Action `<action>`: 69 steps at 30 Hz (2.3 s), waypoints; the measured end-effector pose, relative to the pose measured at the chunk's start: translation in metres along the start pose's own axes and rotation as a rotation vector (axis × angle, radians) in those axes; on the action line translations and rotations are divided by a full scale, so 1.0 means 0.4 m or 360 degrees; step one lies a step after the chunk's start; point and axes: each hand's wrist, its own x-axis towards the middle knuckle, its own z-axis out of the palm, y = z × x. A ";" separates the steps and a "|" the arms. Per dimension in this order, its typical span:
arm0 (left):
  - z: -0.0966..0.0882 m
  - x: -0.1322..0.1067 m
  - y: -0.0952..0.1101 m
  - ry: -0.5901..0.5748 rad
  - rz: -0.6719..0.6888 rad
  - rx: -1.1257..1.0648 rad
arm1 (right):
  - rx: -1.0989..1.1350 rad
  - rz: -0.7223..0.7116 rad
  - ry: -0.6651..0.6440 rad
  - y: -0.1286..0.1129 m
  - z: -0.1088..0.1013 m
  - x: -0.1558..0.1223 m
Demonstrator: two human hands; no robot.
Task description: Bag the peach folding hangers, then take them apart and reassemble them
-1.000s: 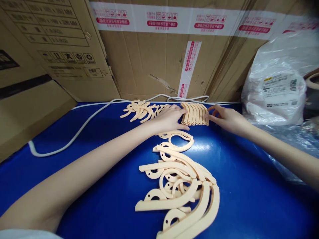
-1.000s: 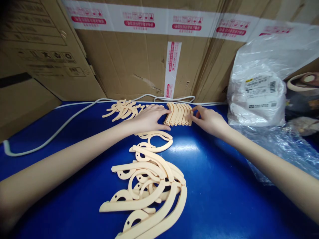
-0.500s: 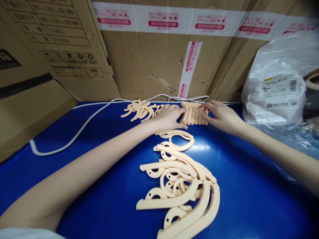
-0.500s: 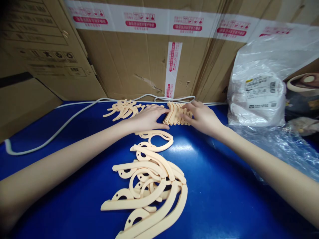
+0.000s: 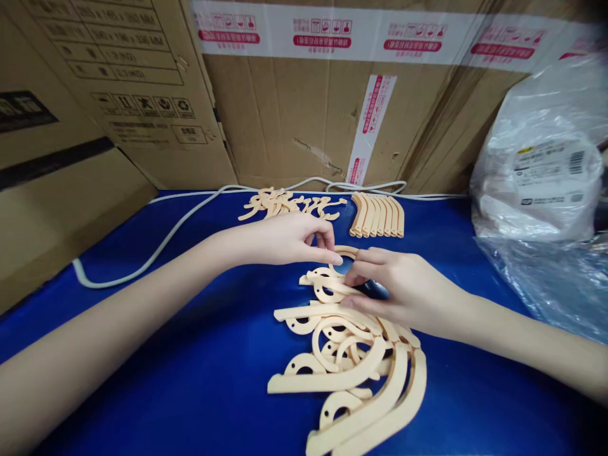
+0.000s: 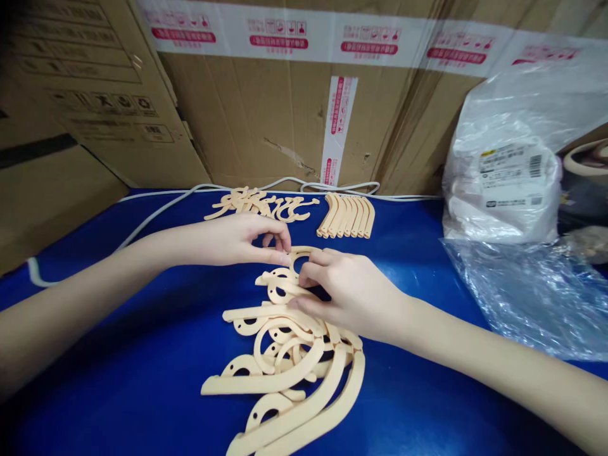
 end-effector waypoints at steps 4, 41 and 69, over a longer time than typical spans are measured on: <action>0.007 -0.042 -0.002 0.0105 -0.0032 0.0041 | 0.0065 0.0160 0.0100 -0.006 0.005 0.001; -0.057 0.046 0.031 0.1011 -0.0039 0.0225 | -0.0543 0.0008 0.0285 0.075 -0.181 0.182; -0.167 -0.049 -0.318 0.0448 -0.1054 0.0182 | 0.1322 0.0539 0.0624 0.140 -0.146 0.122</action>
